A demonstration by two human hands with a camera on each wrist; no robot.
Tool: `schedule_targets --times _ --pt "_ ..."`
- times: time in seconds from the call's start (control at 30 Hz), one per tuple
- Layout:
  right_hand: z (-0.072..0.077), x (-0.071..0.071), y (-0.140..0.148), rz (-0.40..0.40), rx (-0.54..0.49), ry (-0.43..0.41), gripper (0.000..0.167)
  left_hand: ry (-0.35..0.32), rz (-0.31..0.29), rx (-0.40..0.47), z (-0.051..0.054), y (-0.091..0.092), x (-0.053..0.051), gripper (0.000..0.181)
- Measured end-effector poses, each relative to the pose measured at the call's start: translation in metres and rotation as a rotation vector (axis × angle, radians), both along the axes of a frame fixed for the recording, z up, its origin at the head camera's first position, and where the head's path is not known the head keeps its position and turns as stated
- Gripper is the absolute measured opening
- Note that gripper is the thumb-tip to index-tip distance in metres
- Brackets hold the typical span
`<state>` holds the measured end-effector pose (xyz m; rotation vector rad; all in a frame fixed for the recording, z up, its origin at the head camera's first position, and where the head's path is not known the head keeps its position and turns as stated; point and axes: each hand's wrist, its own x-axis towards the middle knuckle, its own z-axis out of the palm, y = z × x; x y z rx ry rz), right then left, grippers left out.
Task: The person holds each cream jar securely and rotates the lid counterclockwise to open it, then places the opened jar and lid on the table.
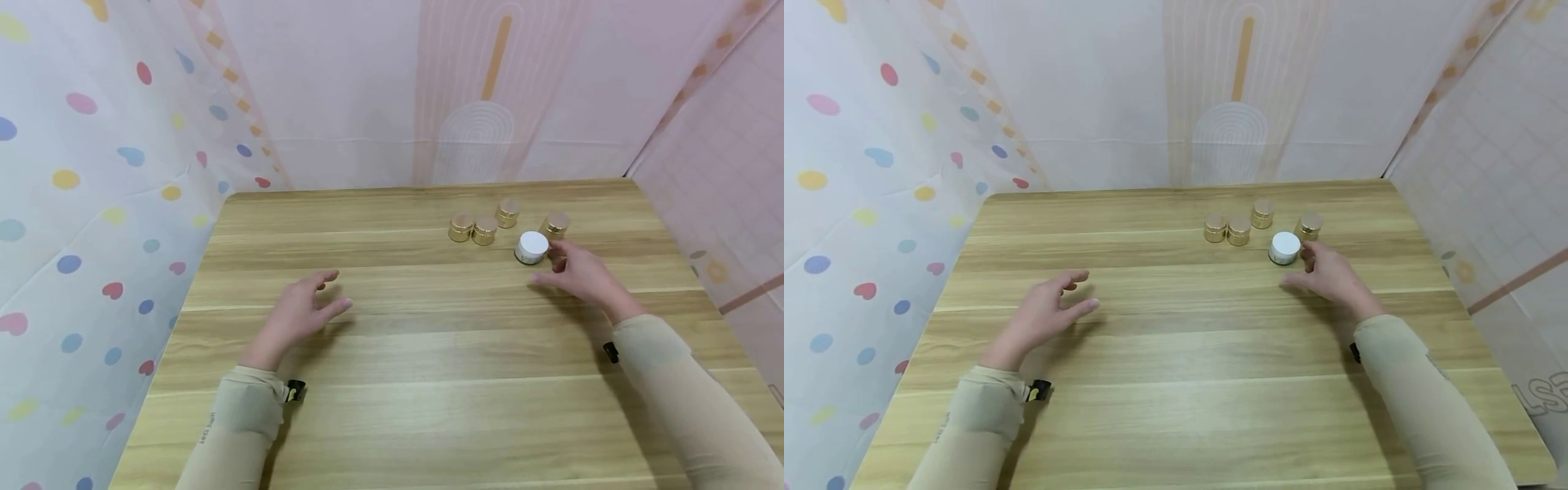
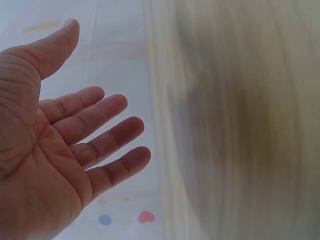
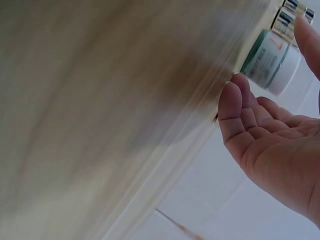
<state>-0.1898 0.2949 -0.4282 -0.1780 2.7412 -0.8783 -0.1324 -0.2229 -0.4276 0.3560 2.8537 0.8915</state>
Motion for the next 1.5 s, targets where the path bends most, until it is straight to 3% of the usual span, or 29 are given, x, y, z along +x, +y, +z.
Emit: schedule_targets --times 0.53,0.77,0.97,1.3,1.5 --pt "-0.002 -0.017 -0.018 -0.029 -0.01 0.048 0.071 -0.029 -0.005 0.038 -0.007 0.009 0.003 0.07" --pt "-0.007 -0.024 -0.026 -0.066 0.077 0.135 0.064 -0.033 -0.018 0.037 -0.007 0.013 0.003 0.069" --pt "-0.007 -0.027 -0.033 -0.127 0.139 0.118 0.07 -0.043 -0.02 0.049 -0.006 0.016 0.004 0.068" --pt "-0.008 -0.022 -0.039 -0.184 0.169 0.144 0.061 -0.057 -0.022 0.041 -0.009 0.015 0.005 0.069" --pt "-0.005 -0.007 -0.05 -0.143 0.095 0.162 0.061 -0.063 -0.032 0.047 -0.006 0.019 0.006 0.07"
